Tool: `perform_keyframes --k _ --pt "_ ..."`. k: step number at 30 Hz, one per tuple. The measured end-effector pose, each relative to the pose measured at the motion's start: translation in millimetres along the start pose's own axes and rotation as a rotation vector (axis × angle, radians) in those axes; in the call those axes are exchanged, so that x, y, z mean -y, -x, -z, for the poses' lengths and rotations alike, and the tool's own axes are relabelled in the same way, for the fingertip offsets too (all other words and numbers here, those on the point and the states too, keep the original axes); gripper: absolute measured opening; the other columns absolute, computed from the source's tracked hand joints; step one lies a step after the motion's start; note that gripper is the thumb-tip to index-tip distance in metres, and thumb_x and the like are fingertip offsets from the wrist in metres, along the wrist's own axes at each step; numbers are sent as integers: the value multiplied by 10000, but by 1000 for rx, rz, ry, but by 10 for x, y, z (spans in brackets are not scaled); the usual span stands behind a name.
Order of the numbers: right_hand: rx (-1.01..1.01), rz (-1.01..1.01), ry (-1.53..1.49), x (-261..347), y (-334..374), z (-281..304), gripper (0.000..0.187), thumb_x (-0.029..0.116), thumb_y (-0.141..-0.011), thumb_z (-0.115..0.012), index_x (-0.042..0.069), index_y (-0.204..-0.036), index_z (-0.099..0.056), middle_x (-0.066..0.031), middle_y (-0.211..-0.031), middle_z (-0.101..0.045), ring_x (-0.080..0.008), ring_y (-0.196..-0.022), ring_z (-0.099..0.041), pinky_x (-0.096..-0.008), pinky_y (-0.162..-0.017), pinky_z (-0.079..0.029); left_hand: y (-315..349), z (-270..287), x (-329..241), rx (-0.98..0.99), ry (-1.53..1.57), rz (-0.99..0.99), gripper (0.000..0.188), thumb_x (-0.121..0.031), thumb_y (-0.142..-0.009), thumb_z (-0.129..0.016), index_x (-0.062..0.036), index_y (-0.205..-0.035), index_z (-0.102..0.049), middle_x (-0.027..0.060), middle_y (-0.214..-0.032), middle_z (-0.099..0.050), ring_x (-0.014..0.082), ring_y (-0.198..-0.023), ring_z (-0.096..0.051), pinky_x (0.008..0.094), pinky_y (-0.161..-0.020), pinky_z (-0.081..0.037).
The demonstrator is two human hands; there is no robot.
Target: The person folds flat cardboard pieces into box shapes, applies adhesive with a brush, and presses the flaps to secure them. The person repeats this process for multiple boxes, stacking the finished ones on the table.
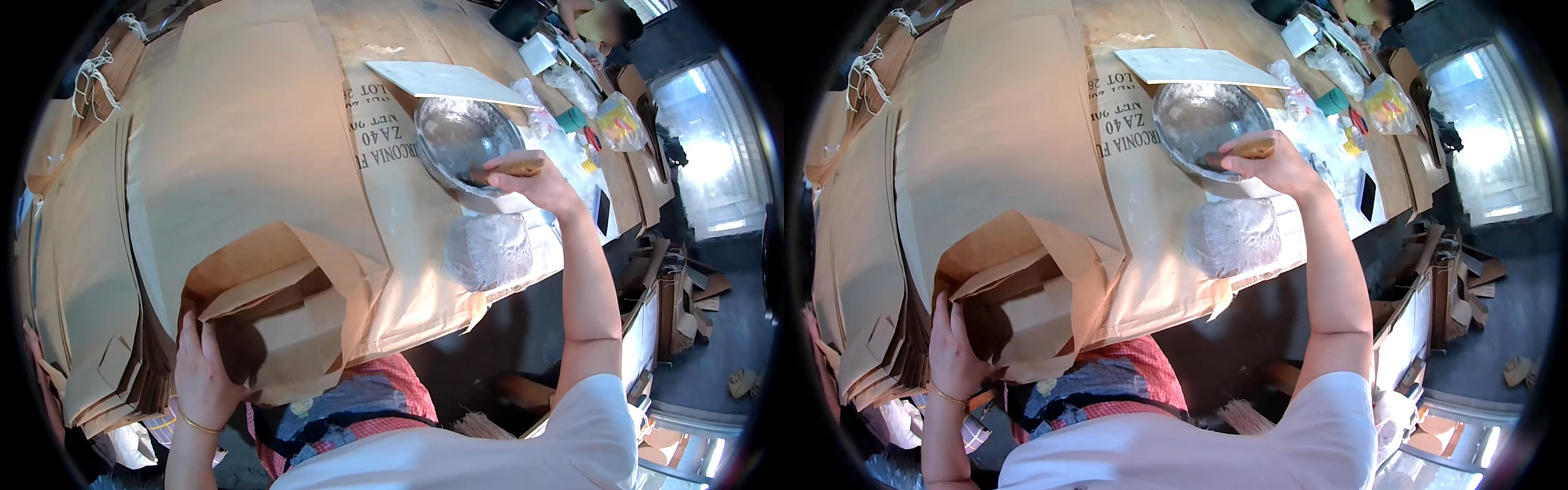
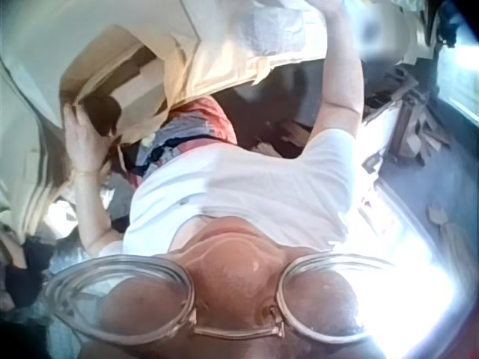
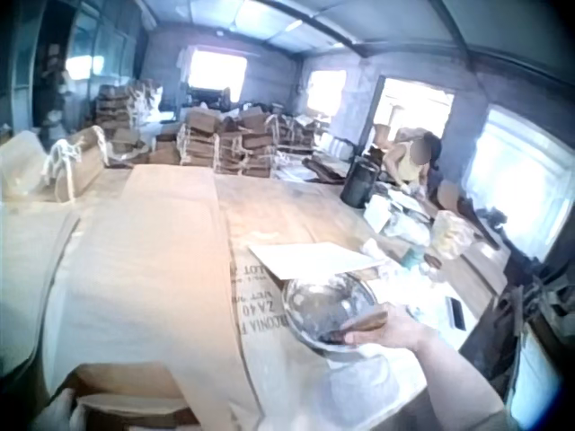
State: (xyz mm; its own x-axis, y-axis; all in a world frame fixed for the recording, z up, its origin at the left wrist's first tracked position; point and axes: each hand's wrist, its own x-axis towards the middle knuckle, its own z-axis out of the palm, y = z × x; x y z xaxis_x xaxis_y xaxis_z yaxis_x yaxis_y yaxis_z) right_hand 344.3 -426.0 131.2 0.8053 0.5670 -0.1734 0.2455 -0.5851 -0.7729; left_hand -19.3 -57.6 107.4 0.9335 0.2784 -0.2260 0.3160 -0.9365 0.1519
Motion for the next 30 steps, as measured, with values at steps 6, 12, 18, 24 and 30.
perform_keyframes --k 6,12,18,24,30 --pt "16 -94 -502 -433 -79 619 203 177 -846 -689 -5 -935 -694 -7 -682 -617 -65 -583 -480 -225 -570 -407 -159 70 0 24 114 -78 1263 -241 -386 -939 59 -1402 -253 303 -1441 -269 433 -1331 -321 416 -1117 -314" --pt "-222 226 -973 609 434 -726 279 225 -928 -552 -38 -981 -628 -47 -628 -575 -78 -540 -494 -224 -538 -421 -281 26 392 63 387 -202 1309 -386 -446 -915 32 -1449 -184 296 -1462 -252 424 -1370 -260 422 -1136 -265" --pt "11 -146 -742 1776 597 -2925 85 72 -867 -647 -5 -872 -683 -17 -775 -660 -59 -701 -584 -229 -632 -470 -271 -234 518 -31 542 -304 1312 -329 -472 -920 18 -1461 -131 289 -1463 -257 421 -1377 -250 424 -1130 -273" --pt "133 -127 -735 1545 433 -3401 90 72 -877 -613 31 -814 -662 1 -755 -646 -59 -682 -579 -234 -592 -467 -293 -366 483 -140 520 -317 1251 -295 -493 -911 -20 -1456 -161 285 -1419 -315 446 -1277 -381 442 -1060 -371" --pt "-236 156 -323 1351 634 -2638 70 69 -845 -662 6 -839 -692 -46 -773 -684 -87 -671 -620 -244 -617 -499 -267 -263 448 -65 534 -259 1162 -241 -515 -885 -19 -1435 -211 278 -1410 -321 434 -1268 -395 436 -1054 -382"
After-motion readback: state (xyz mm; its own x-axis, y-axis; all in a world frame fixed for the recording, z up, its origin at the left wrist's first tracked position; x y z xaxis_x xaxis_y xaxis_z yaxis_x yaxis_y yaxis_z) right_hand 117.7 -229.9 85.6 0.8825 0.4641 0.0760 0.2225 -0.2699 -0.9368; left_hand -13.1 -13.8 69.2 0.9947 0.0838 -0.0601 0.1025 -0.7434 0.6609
